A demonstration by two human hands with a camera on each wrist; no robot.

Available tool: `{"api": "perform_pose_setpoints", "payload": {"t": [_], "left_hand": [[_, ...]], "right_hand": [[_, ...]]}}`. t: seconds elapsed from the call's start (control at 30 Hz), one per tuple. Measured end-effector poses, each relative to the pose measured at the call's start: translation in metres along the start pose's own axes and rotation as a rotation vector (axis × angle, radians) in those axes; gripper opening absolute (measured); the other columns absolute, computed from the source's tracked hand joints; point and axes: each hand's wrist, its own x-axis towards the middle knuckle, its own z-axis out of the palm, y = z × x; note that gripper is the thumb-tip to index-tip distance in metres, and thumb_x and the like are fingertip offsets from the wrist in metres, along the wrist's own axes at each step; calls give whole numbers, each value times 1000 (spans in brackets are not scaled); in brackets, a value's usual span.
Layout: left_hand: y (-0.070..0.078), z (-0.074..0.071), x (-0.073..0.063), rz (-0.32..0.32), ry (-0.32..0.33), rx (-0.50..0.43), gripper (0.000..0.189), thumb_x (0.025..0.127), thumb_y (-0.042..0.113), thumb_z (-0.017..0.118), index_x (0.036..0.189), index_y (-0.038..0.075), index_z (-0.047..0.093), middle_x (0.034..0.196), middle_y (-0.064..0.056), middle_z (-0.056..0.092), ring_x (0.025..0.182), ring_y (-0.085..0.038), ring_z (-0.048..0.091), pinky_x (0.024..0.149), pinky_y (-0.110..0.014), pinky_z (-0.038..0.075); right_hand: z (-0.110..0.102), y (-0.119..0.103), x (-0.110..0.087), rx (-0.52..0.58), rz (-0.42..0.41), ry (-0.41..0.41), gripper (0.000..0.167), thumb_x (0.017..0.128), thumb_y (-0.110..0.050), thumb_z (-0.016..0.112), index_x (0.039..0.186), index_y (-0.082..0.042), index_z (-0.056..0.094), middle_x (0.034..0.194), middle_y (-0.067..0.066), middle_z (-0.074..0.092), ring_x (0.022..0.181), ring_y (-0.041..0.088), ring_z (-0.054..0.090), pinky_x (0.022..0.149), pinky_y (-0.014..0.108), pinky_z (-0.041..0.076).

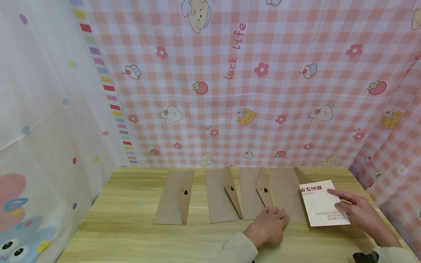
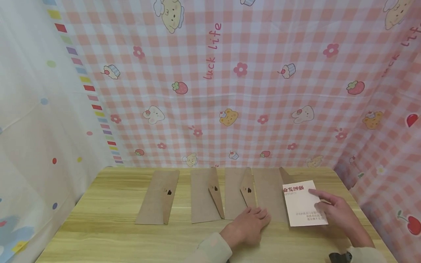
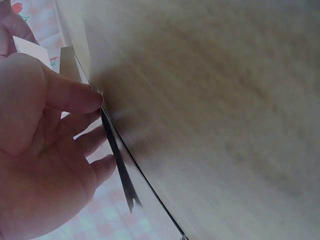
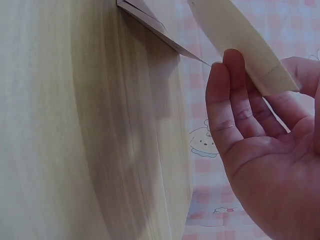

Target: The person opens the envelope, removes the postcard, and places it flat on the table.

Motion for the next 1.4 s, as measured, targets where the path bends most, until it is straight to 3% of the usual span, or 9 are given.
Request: {"api": "perform_pose_setpoints", "payload": {"t": [0.07, 0.33, 0.87, 1.4], "left_hand": [[0, 0, 1, 3, 0, 1, 62, 98, 35, 54, 154, 39, 29, 160, 23, 20, 148, 0, 18, 120, -28, 18], [-1, -1, 1, -1, -6, 16, 62, 98, 37, 52, 155, 40, 27, 160, 24, 18, 148, 0, 16, 121, -28, 17], [-1, 0, 0, 9, -11, -22, 63, 97, 32, 53, 155, 40, 28, 161, 23, 18, 149, 0, 15, 121, -28, 16], [-4, 3, 0, 17, 3, -9, 62, 97, 31, 51, 154, 41, 28, 161, 23, 18, 148, 0, 16, 120, -27, 17]], "right_hand": [[0, 0, -1, 23, -2, -9, 53, 101, -28, 57, 147, -2, 46, 129, -28, 48, 102, -20, 43, 76, 18, 49], [0, -2, -6, 12, -23, -25, 51, 103, -32, 54, 143, 0, 51, 121, -35, 49, 102, -23, 43, 77, 17, 49], [7, 7, -14, 70, -93, -44, 44, 100, -18, 59, 137, 6, 54, 119, -36, 55, 105, -20, 47, 77, 15, 50], [9, 19, -24, 38, -90, -26, 41, 99, -16, 61, 135, 2, 56, 118, -37, 54, 104, -18, 49, 75, 17, 49]]}}
